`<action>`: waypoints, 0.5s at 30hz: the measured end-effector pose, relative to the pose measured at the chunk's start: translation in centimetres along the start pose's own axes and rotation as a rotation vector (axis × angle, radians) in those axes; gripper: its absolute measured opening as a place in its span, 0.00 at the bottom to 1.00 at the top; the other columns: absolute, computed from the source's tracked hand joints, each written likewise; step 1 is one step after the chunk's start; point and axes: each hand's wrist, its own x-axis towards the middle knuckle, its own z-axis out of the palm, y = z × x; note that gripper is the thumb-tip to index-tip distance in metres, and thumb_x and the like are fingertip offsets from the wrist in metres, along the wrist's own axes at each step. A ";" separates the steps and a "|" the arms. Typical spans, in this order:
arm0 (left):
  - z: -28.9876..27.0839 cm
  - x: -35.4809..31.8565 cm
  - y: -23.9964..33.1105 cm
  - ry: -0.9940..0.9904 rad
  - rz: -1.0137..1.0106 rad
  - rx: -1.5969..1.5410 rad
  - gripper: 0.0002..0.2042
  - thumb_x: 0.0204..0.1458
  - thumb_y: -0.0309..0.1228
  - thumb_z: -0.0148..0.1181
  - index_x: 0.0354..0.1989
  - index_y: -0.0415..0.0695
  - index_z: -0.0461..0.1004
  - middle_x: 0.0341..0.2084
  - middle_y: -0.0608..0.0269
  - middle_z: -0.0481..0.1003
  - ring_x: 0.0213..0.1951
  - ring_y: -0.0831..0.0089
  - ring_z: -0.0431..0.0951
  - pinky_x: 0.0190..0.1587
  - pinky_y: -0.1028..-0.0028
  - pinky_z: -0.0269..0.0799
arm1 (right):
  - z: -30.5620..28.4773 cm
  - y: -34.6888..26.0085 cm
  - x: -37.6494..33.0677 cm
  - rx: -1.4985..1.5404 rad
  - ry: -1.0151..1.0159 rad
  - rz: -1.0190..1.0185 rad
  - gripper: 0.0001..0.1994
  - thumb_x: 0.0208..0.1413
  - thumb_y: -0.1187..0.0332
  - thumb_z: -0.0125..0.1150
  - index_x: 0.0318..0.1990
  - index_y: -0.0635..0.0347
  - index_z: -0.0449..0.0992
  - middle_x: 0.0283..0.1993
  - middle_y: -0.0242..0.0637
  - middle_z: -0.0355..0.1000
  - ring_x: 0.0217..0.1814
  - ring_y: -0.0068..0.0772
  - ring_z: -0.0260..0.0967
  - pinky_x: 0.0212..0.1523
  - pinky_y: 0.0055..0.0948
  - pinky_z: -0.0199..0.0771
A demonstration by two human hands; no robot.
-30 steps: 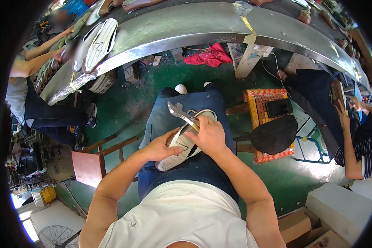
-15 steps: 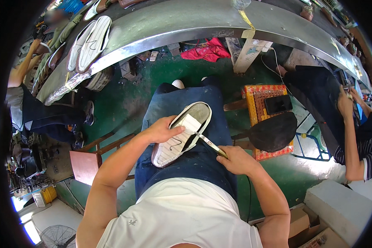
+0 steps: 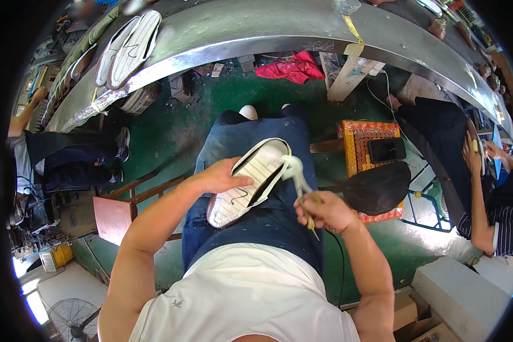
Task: Using pincers to trim excess material from shoe soles at a manufacturing assembly line.
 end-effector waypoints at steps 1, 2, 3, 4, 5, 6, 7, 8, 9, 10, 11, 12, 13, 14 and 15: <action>0.1 0.0 -0.1 0.003 -0.001 0.000 0.31 0.55 0.44 0.69 0.62 0.37 0.70 0.51 0.47 0.79 0.52 0.60 0.79 0.57 0.66 0.73 | 0.1 0.6 0.3 0.233 0.075 -0.042 0.13 0.69 0.65 0.53 0.47 0.68 0.74 0.35 0.36 0.74 0.35 0.24 0.73 0.24 0.19 0.65; 0.3 0.1 -0.1 0.016 0.003 0.018 0.33 0.53 0.47 0.70 0.61 0.35 0.70 0.51 0.44 0.79 0.53 0.55 0.79 0.57 0.65 0.72 | 0.3 1.2 0.5 0.470 0.153 -0.085 0.13 0.70 0.65 0.53 0.49 0.69 0.73 0.37 0.37 0.74 0.35 0.26 0.73 0.23 0.17 0.64; 0.3 0.2 0.1 0.028 0.008 0.037 0.36 0.51 0.49 0.70 0.60 0.34 0.70 0.51 0.41 0.78 0.54 0.51 0.79 0.58 0.63 0.72 | 0.7 1.8 0.9 0.525 0.153 -0.098 0.14 0.70 0.64 0.53 0.49 0.70 0.72 0.38 0.38 0.73 0.36 0.25 0.73 0.22 0.16 0.63; 0.1 0.8 0.4 0.026 0.013 0.042 0.36 0.51 0.49 0.70 0.60 0.34 0.70 0.51 0.41 0.78 0.54 0.51 0.79 0.58 0.63 0.72 | 0.8 2.1 1.0 0.526 0.156 -0.103 0.14 0.70 0.64 0.53 0.49 0.70 0.72 0.38 0.38 0.73 0.36 0.25 0.73 0.22 0.16 0.63; -0.4 1.4 1.2 -0.015 -0.024 0.177 0.37 0.50 0.49 0.71 0.60 0.32 0.69 0.51 0.40 0.78 0.54 0.50 0.79 0.58 0.63 0.72 | 1.2 2.2 1.2 0.488 0.181 -0.092 0.14 0.70 0.64 0.53 0.49 0.70 0.72 0.38 0.37 0.73 0.36 0.24 0.73 0.22 0.15 0.63; -1.0 2.1 2.8 -0.055 -0.054 0.314 0.38 0.49 0.49 0.72 0.60 0.31 0.68 0.52 0.38 0.77 0.55 0.50 0.78 0.59 0.63 0.71 | 1.0 2.3 1.3 0.447 0.209 -0.084 0.14 0.70 0.64 0.52 0.49 0.69 0.72 0.38 0.37 0.73 0.36 0.23 0.73 0.22 0.15 0.64; -1.2 2.8 4.6 -0.041 -0.078 0.259 0.41 0.49 0.51 0.72 0.62 0.29 0.67 0.54 0.38 0.76 0.56 0.51 0.78 0.60 0.63 0.71 | 0.6 2.3 1.4 0.390 0.202 -0.080 0.14 0.70 0.64 0.53 0.50 0.69 0.72 0.38 0.36 0.73 0.36 0.22 0.73 0.23 0.15 0.65; -0.7 4.3 4.8 -0.036 -0.071 0.265 0.41 0.49 0.51 0.72 0.62 0.29 0.67 0.54 0.38 0.76 0.56 0.51 0.78 0.60 0.63 0.71 | 0.4 2.3 1.6 0.385 0.205 -0.089 0.14 0.70 0.64 0.53 0.50 0.69 0.72 0.38 0.36 0.73 0.36 0.22 0.73 0.23 0.15 0.65; 0.1 6.3 4.1 0.040 -0.065 0.079 0.40 0.51 0.49 0.72 0.63 0.30 0.66 0.54 0.43 0.77 0.56 0.56 0.78 0.59 0.64 0.71 | 0.3 2.3 1.8 0.311 0.193 -0.084 0.14 0.70 0.64 0.53 0.50 0.68 0.72 0.38 0.36 0.74 0.36 0.21 0.73 0.23 0.16 0.65; 0.4 8.0 3.5 0.109 -0.059 -0.107 0.40 0.52 0.48 0.72 0.65 0.30 0.66 0.53 0.48 0.77 0.55 0.60 0.78 0.59 0.66 0.71 | 0.1 2.3 1.9 0.240 0.184 -0.078 0.14 0.70 0.63 0.53 0.51 0.67 0.73 0.39 0.35 0.74 0.36 0.21 0.73 0.24 0.16 0.66; -0.4 9.1 4.0 -0.067 -0.085 -0.253 0.36 0.54 0.44 0.72 0.65 0.34 0.67 0.54 0.53 0.77 0.55 0.66 0.77 0.59 0.67 0.72 | -0.2 2.1 1.9 0.251 0.166 -0.048 0.14 0.70 0.63 0.54 0.52 0.66 0.73 0.41 0.36 0.76 0.36 0.21 0.74 0.26 0.17 0.69; -0.6 9.4 4.2 -0.065 -0.075 -0.246 0.36 0.54 0.44 0.72 0.65 0.34 0.67 0.54 0.53 0.77 0.55 0.66 0.77 0.59 0.67 0.72 | -0.2 1.9 1.8 0.246 0.172 -0.058 0.14 0.70 0.63 0.54 0.52 0.66 0.73 0.41 0.36 0.76 0.36 0.21 0.74 0.26 0.17 0.69; -0.9 9.5 4.3 -0.124 -0.084 -0.350 0.34 0.54 0.42 0.72 0.65 0.36 0.68 0.53 0.55 0.77 0.54 0.68 0.78 0.59 0.68 0.73 | 0.3 1.9 1.7 0.234 0.204 -0.083 0.15 0.70 0.63 0.54 0.53 0.66 0.73 0.41 0.37 0.76 0.36 0.22 0.74 0.27 0.19 0.71; -1.2 9.2 4.5 -0.181 -0.095 -0.454 0.31 0.55 0.39 0.71 0.64 0.37 0.69 0.53 0.57 0.77 0.53 0.70 0.78 0.59 0.68 0.73 | 0.8 1.8 1.6 0.221 0.231 -0.107 0.15 0.70 0.62 0.54 0.53 0.66 0.73 0.41 0.37 0.77 0.36 0.22 0.74 0.28 0.20 0.73; -1.4 9.0 4.1 -0.129 -0.052 -0.496 0.29 0.56 0.36 0.71 0.64 0.39 0.70 0.52 0.58 0.78 0.52 0.71 0.78 0.58 0.68 0.74 | 1.6 1.0 1.0 0.243 0.244 -0.123 0.15 0.69 0.65 0.55 0.56 0.66 0.72 0.42 0.38 0.77 0.36 0.24 0.75 0.31 0.23 0.77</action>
